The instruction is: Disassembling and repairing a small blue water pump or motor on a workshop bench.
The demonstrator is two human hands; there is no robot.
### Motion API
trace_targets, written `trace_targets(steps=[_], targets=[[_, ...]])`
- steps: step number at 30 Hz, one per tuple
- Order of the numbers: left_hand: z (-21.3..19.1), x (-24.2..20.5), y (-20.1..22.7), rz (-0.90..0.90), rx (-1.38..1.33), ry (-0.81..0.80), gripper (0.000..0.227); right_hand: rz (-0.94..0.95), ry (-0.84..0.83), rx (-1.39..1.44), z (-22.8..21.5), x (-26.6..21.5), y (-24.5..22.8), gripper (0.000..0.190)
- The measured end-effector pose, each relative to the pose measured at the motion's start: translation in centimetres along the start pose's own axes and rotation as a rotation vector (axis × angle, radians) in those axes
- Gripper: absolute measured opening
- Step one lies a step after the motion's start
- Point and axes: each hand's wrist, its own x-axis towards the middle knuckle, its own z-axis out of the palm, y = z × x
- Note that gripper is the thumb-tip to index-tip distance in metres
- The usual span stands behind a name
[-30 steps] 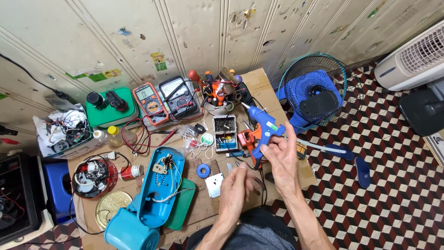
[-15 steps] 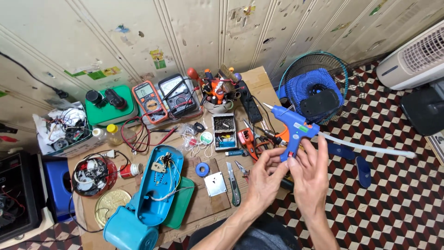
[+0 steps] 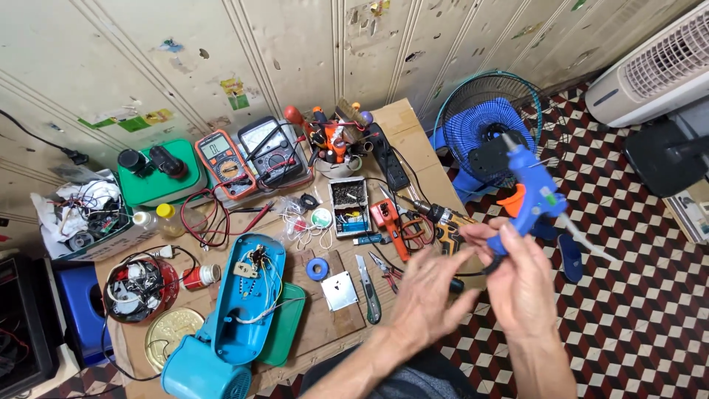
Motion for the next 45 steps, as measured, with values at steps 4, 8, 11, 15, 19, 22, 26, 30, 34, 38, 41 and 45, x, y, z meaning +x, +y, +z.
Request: trace_targets(steps=[4, 8, 11, 15, 19, 22, 26, 30, 34, 38, 41, 45], targets=[[-0.5, -2.2, -8.6, -0.194, 0.181, -0.435, 0.035, -0.035, 0.013, 0.075, -4.2, -0.2, -1.6, 0.026], [-3.3, 1.3, -14.1, 0.001, 0.580, -0.234, 0.019, -0.154, -0.128, 0.343, -6.9, -1.8, -4.2, 0.023], [-4.6, 6.8, -13.4, 0.044, 0.707, -0.155, 0.022, -0.227, -0.057, 0.212, -9.4, -3.2, -4.6, 0.019], [-2.0, 10.5, -10.0, -0.046, 0.366, 0.020, 0.018, -0.264, 0.072, -0.016, -9.7, -4.6, -5.0, 0.022], [1.2, 8.6, -2.4, 0.281, -0.006, 0.134, 0.021, -0.343, 0.069, -0.131, -12.9, -3.6, -5.3, 0.012], [4.7, 3.2, -1.8, 0.286, -0.109, 0.008, 0.037, -0.346, 0.142, -0.060, -12.2, -2.3, -5.9, 0.024], [8.2, -5.0, -7.7, -0.070, -0.006, -0.769, 0.075, -0.308, 0.111, -0.353, -12.4, 1.3, -4.1, 0.016], [5.1, -6.9, -9.7, -0.211, 0.224, -1.116, 0.079, -0.199, 0.138, -0.815, -7.4, 4.8, -1.7, 0.025], [0.5, -8.6, -11.7, -0.356, 0.305, -0.902, 0.064, -0.066, 0.030, -0.730, -7.1, 9.3, 4.5, 0.019], [-2.9, -10.7, -11.4, -0.547, 0.238, -0.556, 0.050, 0.154, -0.094, -0.743, -7.5, 13.2, 11.1, 0.019], [-3.7, -12.3, -10.7, -0.737, 0.200, -0.419, 0.044, 0.217, -0.125, -0.724, -6.8, 15.5, 14.3, 0.019], [-2.4, -17.1, -12.8, -0.857, 0.207, -0.307, 0.046, 0.179, -0.092, -0.646, -6.4, 19.8, 16.5, 0.023]])
